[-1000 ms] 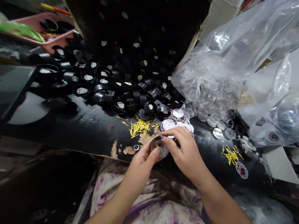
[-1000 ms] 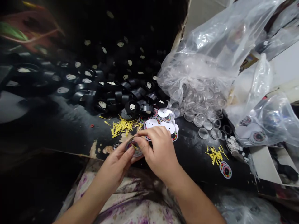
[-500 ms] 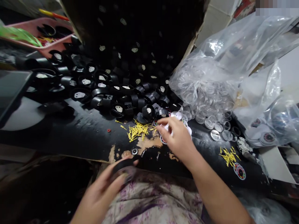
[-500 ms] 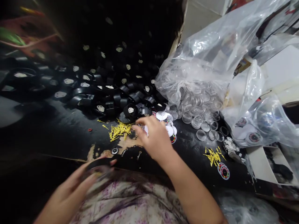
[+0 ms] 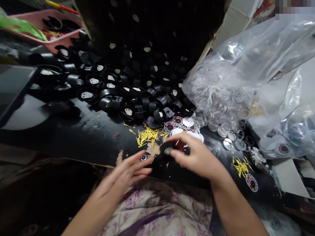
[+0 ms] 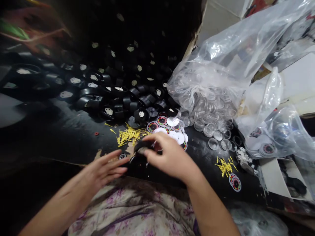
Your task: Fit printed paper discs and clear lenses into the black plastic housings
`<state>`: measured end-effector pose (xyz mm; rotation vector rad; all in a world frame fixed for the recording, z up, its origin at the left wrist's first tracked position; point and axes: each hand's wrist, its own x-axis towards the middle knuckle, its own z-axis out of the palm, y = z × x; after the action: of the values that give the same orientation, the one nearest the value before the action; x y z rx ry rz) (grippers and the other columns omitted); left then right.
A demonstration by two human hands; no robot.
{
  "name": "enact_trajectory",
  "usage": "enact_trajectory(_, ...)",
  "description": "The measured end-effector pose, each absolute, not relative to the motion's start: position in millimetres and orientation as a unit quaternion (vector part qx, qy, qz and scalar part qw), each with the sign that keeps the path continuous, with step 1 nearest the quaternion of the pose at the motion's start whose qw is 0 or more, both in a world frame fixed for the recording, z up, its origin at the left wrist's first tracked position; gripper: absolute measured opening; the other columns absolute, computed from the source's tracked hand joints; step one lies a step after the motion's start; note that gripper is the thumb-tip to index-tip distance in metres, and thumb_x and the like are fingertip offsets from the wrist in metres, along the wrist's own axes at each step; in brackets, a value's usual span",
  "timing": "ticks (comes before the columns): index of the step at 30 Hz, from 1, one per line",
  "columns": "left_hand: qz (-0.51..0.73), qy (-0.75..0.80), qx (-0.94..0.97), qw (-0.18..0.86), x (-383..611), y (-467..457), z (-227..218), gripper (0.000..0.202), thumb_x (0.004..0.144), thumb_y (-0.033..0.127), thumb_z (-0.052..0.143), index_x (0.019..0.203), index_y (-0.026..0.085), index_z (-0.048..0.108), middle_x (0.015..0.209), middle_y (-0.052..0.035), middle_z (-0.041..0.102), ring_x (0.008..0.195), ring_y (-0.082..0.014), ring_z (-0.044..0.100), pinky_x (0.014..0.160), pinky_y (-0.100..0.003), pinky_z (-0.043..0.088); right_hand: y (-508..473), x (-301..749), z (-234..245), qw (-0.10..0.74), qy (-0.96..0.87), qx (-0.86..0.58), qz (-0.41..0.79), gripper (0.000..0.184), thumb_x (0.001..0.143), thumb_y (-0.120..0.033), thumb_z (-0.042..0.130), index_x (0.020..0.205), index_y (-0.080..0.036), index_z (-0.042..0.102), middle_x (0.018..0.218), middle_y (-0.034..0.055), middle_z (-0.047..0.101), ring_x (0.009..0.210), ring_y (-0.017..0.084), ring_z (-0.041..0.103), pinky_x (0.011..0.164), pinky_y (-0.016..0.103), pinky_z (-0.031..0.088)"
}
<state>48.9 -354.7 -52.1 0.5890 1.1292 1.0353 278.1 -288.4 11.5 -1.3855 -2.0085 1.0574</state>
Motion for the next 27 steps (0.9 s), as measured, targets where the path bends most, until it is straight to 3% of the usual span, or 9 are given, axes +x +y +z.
enact_trajectory(2,0.404,0.444,0.241,0.762,74,-344,-53,0.038,0.083,0.049,0.064,0.108,0.023,0.074,0.101,-0.0107,0.075,0.084,-0.0262,0.071,0.072,-0.034,0.059,-306,270,11,0.190,-0.758,-0.460,0.422,0.030,0.085,-0.015,0.062,0.113,-0.023,0.064,0.110,0.0030,0.064,0.094,0.015,0.060,0.082,0.028,0.049)
enact_trajectory(5,0.351,0.408,0.199,0.819,91,-340,-56,0.035,0.084,0.044,0.065,0.110,0.022,0.073,0.115,-0.0116,0.072,0.093,-0.0277,0.070,0.071,-0.036,0.060,-308,268,1,0.195,-0.756,-0.458,0.425,0.023,0.089,-0.021,0.063,0.112,-0.023,0.066,0.108,0.0035,0.064,0.096,0.015,0.061,0.082,0.028,0.050)
enact_trajectory(8,0.373,0.396,0.147,0.826,93,-343,-55,0.036,0.089,0.043,0.060,0.113,0.019,0.072,0.114,-0.0126,0.073,0.093,-0.0248,0.071,0.080,-0.035,0.059,-288,278,-13,0.208,-0.742,-0.578,0.267,0.027,0.090,-0.029,0.064,0.115,-0.021,0.065,0.110,0.0081,0.062,0.103,0.022,0.059,0.090,0.039,0.048)
enact_trajectory(10,0.409,0.390,0.117,0.817,93,-345,-52,0.036,0.090,0.043,0.058,0.113,0.018,0.071,0.114,-0.0125,0.073,0.096,-0.0238,0.071,0.087,-0.034,0.057,-274,284,-22,0.162,-0.737,-0.641,0.139,0.035,0.087,-0.029,0.067,0.120,-0.020,0.062,0.116,0.0119,0.059,0.109,0.029,0.055,0.093,0.048,0.044)
enact_trajectory(13,0.450,0.388,0.088,0.799,96,-345,-50,0.037,0.090,0.044,0.059,0.113,0.018,0.070,0.115,-0.0118,0.073,0.099,-0.0219,0.070,0.088,-0.032,0.057,-263,289,-30,0.127,-0.739,-0.656,0.085,0.034,0.085,-0.028,0.069,0.117,-0.018,0.061,0.116,0.0126,0.058,0.110,0.032,0.054,0.090,0.049,0.043)
enact_trajectory(18,0.476,0.403,0.054,0.780,103,-335,-51,0.039,0.090,0.046,0.058,0.111,0.016,0.070,0.115,-0.0124,0.072,0.098,-0.0219,0.070,0.088,-0.033,0.057,-281,282,-24,0.267,-0.710,-0.627,0.176,0.004,0.089,-0.017,0.060,0.092,-0.019,0.060,0.094,0.0048,0.065,0.088,0.020,0.060,0.080,0.035,0.046)
enact_trajectory(20,0.492,0.391,0.030,0.778,107,-328,-48,0.039,0.092,0.047,0.053,0.110,0.017,0.070,0.115,-0.0113,0.072,0.107,-0.0239,0.067,0.092,-0.037,0.055,-294,275,-20,0.297,-0.723,-0.582,0.224,0.006,0.092,-0.017,0.056,0.090,-0.020,0.061,0.087,0.0025,0.066,0.082,0.017,0.060,0.078,0.032,0.046)
enact_trajectory(24,0.529,0.373,-0.009,0.762,115,-321,-39,0.035,0.097,0.042,0.044,0.114,0.023,0.067,0.110,-0.0069,0.073,0.099,-0.0195,0.069,0.085,-0.035,0.058,-311,263,-19,0.338,-0.738,-0.499,0.304,0.004,0.090,-0.021,0.063,0.092,-0.020,0.066,0.103,0.0060,0.067,0.101,0.019,0.060,0.086,0.032,0.048)
enact_trajectory(27,0.541,0.364,0.001,0.758,116,-322,-37,0.036,0.097,0.043,0.044,0.117,0.024,0.066,0.115,-0.0079,0.072,0.101,-0.0200,0.069,0.085,-0.034,0.059,-313,262,-22,0.350,-0.691,-0.529,0.347,0.014,0.086,-0.018,0.066,0.099,-0.020,0.066,0.112,0.0068,0.064,0.093,0.016,0.062,0.081,0.029,0.051)
